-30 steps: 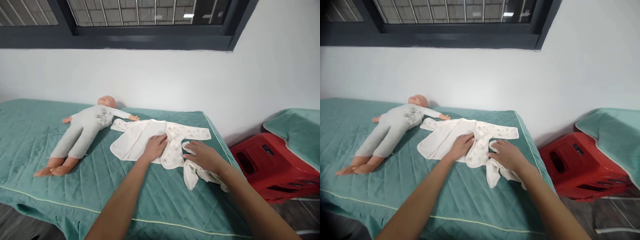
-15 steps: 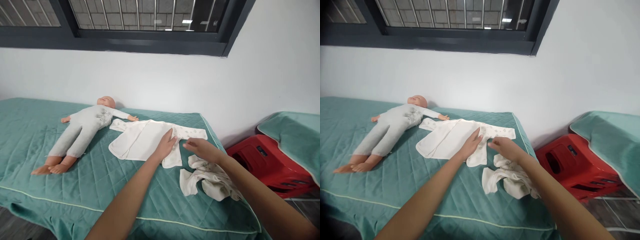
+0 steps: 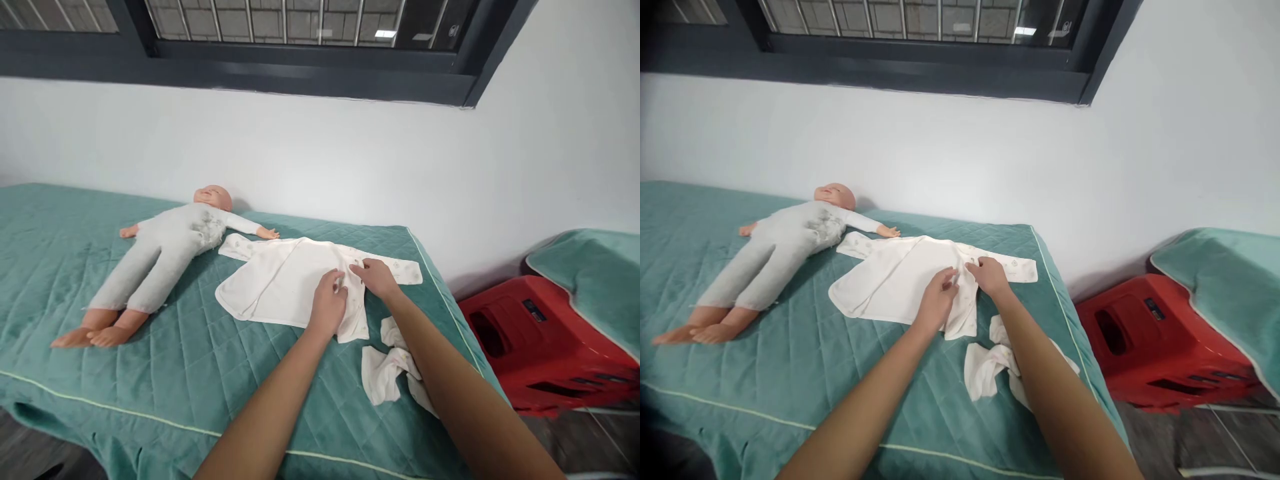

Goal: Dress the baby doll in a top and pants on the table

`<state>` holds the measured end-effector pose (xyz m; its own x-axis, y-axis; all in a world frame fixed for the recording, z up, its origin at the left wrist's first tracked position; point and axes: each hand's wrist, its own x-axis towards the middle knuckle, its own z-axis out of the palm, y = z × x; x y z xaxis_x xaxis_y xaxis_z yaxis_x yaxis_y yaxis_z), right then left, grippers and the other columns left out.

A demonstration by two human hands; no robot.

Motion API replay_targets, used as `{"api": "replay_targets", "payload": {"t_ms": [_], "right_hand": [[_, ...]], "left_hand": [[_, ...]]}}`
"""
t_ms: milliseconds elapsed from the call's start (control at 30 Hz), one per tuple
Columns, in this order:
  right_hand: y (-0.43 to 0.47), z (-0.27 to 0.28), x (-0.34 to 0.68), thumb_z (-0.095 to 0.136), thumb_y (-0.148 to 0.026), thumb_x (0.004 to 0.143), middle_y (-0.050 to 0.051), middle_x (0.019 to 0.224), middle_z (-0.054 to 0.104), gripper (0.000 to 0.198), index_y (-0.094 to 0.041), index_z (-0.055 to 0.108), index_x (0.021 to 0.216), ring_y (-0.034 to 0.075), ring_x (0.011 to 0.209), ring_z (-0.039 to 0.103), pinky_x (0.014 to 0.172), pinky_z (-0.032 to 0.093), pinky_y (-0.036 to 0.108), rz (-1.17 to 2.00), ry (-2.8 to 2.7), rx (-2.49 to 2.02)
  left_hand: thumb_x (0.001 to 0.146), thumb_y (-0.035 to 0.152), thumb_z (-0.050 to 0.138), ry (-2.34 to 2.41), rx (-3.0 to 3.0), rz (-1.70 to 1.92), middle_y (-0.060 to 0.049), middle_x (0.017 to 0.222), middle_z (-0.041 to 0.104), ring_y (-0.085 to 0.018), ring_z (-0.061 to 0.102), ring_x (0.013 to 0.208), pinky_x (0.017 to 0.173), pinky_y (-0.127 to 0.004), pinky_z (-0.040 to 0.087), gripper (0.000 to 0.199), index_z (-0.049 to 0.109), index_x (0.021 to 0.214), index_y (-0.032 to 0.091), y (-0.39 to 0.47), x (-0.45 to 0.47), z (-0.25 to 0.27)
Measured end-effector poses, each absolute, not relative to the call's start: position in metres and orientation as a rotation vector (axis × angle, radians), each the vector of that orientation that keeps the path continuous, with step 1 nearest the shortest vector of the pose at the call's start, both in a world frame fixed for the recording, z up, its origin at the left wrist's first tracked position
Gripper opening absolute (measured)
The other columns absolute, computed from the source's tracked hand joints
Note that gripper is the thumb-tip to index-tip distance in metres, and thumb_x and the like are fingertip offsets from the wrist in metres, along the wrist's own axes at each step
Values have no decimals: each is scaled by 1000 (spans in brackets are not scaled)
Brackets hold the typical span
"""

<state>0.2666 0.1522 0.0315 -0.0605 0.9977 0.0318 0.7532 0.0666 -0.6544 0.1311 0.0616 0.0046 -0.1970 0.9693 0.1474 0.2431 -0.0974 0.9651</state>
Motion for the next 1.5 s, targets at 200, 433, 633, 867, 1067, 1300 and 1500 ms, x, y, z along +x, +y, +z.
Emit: {"api": "replay_targets", "payload": {"t_ms": [200,433,633,867,1067,1300,1500], "right_hand": [[162,30,270,44,-46,88,0,67,55,32,-21,45,67,15,66,47,63,34,27,583,-1746,-1707],[181,21,284,50,-36,85,9,93,68,20,-18,60,85,21,90,59,80,43,29,566,-1722,-1702],[179,15,292,53,-33,85,11,102,69,30,-16,60,107,22,94,63,86,47,33,579,-1664,-1726],[153,22,286,53,-29,82,12,123,61,35,-18,58,115,22,109,61,99,46,35,550,-1728,-1642],[88,28,323,48,-49,91,17,136,53,49,-18,52,128,32,130,48,108,40,46,443,-1973,-1636],[-17,44,378,61,-59,84,8,141,55,67,-33,45,143,32,125,55,100,49,46,521,-2457,-1563],[-62,48,348,71,-25,70,8,116,68,44,-30,66,114,33,108,61,87,51,48,289,-2522,-1622]], "left_hand": [[90,23,55,1447,1710,1175,-6,108,68,-16,64,86,90,-34,52,27,62,115,19,50,136,6],[93,28,56,1176,2145,981,-2,95,71,-17,63,90,82,-30,49,18,69,102,22,37,142,17],[93,29,57,979,2409,807,-3,105,73,-20,61,106,95,-38,42,16,71,98,24,32,145,22],[79,23,63,1001,2517,780,-7,131,60,-25,47,129,107,-44,38,50,58,129,27,31,145,17],[83,22,57,1076,2514,786,-9,125,62,-26,47,126,104,-43,42,37,63,119,21,33,145,14],[90,23,52,1075,2450,856,-7,131,63,-24,48,132,110,-42,40,30,69,115,24,34,147,12],[96,25,45,1033,2516,756,-2,139,62,-23,42,141,122,-51,22,29,72,108,26,27,145,15]]}}
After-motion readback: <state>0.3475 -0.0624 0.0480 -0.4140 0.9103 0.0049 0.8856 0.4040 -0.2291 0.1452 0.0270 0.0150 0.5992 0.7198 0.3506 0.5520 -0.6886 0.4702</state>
